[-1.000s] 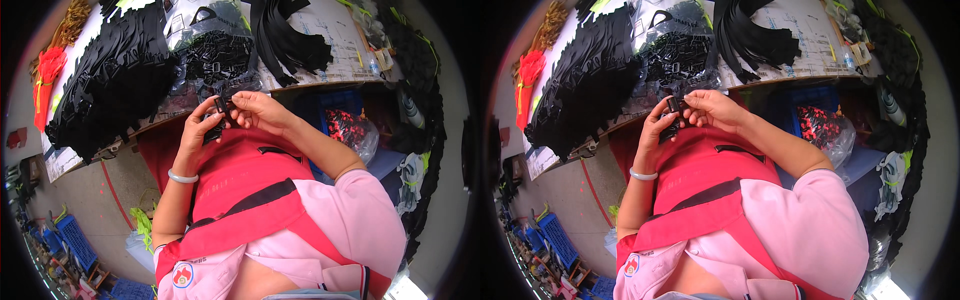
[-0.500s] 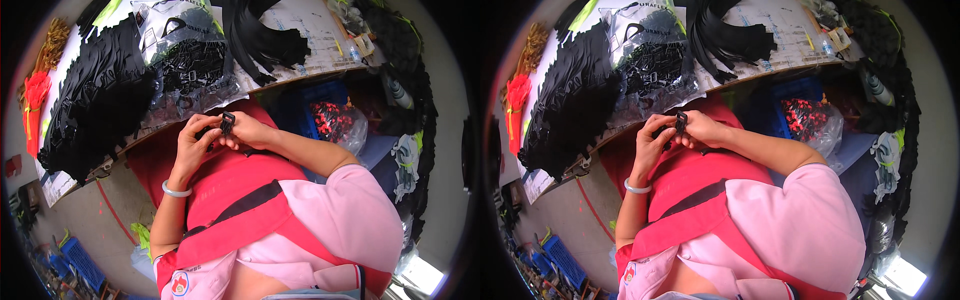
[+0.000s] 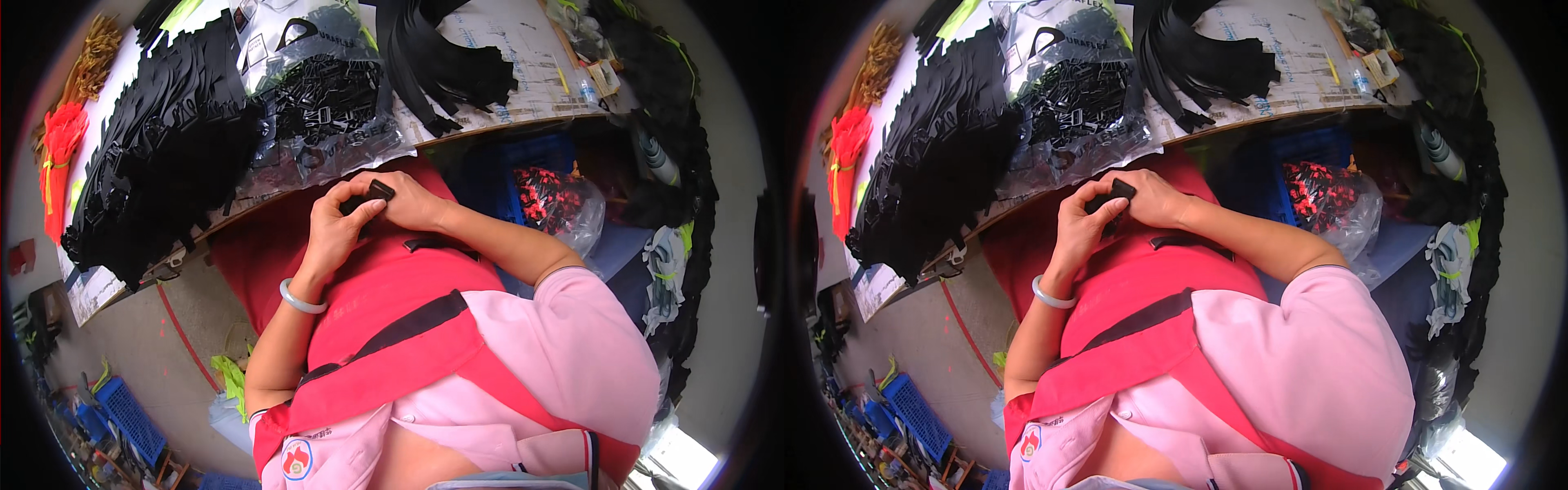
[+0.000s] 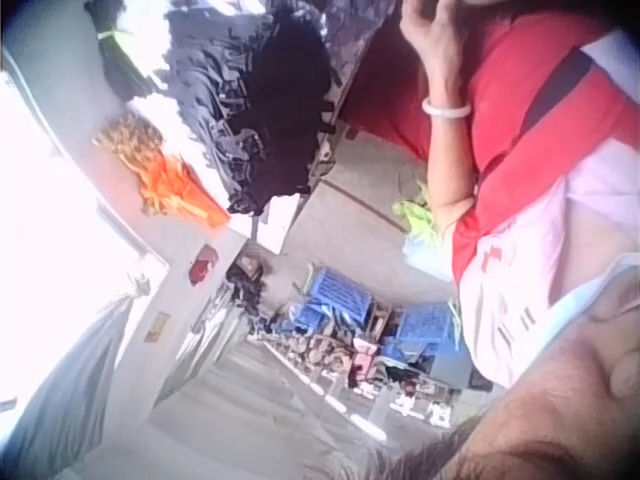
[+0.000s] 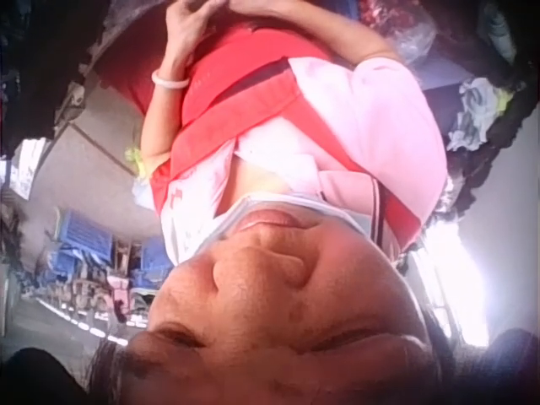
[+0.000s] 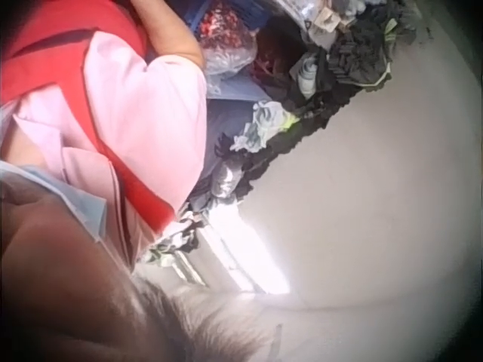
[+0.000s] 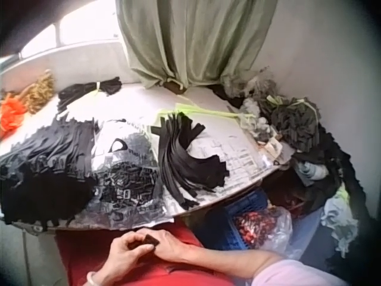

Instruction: Assembling black straps by threading them through plastic buckles on a factory assembly line.

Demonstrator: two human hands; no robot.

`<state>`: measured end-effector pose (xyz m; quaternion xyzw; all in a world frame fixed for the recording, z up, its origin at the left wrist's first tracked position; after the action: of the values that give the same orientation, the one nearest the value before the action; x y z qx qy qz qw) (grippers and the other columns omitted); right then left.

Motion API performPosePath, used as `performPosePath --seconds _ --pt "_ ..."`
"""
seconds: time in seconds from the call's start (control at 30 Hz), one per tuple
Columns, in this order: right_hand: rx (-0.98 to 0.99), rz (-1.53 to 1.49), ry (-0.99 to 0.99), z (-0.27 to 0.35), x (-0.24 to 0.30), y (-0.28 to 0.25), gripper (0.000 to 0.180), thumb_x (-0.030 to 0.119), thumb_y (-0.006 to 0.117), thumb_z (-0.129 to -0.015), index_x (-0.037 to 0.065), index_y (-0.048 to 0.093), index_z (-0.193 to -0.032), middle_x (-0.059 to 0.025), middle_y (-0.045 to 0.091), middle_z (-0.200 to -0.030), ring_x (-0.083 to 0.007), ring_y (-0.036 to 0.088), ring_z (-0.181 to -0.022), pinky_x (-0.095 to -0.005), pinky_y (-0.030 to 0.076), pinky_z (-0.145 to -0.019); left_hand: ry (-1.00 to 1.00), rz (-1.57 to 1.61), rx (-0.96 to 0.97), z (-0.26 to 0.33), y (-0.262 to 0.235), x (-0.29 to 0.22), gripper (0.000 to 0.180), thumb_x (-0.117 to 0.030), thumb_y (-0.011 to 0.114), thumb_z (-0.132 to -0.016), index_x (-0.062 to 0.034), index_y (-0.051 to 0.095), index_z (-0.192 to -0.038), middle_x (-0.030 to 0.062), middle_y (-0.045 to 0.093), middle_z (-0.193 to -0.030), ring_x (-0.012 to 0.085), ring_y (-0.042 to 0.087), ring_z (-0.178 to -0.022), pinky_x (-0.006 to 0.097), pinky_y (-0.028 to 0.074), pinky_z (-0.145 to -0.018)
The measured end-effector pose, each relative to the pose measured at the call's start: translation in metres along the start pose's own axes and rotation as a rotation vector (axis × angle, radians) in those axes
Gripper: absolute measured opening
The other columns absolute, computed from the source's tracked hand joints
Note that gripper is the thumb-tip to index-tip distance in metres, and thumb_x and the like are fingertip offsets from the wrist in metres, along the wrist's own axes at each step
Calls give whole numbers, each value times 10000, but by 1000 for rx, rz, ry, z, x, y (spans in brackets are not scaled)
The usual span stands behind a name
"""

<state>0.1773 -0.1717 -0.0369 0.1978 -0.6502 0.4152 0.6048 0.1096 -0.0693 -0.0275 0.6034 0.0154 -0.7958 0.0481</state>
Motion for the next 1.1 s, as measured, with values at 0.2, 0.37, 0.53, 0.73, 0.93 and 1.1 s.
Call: performPosePath --seconds 0.2,0.37,0.53,0.73,0.93,1.1 --pt "-250 333 -90 3 41 -63 153 155 612 -858 43 651 -953 -138 683 -866 -294 666 -813 -358 514 -723 -206 348 121 5 2 5 153 -147 678 -885 -31 638 -977 39 616 -705 100 568 -549 230 434 -426" --pt "-566 999 166 7 21 -168 184 250 659 -833 69 661 -868 -104 652 -833 -295 640 -800 -397 503 -684 -293 691 164 -2 -1 27 206 -226 603 -940 -23 602 -976 57 626 -737 125 607 -605 241 470 -445" --pt "-700 734 -100 13 22 -169 138 171 705 -781 79 668 -877 -85 626 -897 -275 631 -818 -376 503 -699 -288 477 160 -4 1 13 279 -248 600 -936 6 625 -1051 46 598 -714 96 536 -555 207 418 -446" --pt "-443 734 -733 26 101 -81 157 59 706 -742 101 666 -888 -36 597 -859 -234 612 -749 -334 506 -645 -160 520 108 -20 -1 -37 245 -221 598 -937 -16 641 -1064 34 606 -716 79 521 -523 200 414 -442" --pt "-348 195 -431 32 71 -51 91 141 696 -838 66 648 -857 -51 595 -811 -177 615 -758 -291 495 -614 -163 426 49 -21 -17 -26 141 -113 683 -877 -23 691 -986 6 662 -783 51 583 -648 199 471 -571" --pt "-7 -700 397 19 9 -13 309 322 593 -952 26 656 -1013 24 591 -763 -27 533 -600 -179 424 -508 -111 208 97 8 -23 -15 143 -94 711 -851 -6 695 -963 -12 653 -788 32 547 -651 180 426 -577"
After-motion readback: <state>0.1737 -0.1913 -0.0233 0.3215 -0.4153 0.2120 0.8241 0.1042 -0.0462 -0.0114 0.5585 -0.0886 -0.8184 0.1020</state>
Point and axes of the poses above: each hand's wrist, its own z-axis away from the middle knuckle, its own y-axis out of the palm, x = y × z, the point moved 6 cm from there along -z, towards the middle knuckle
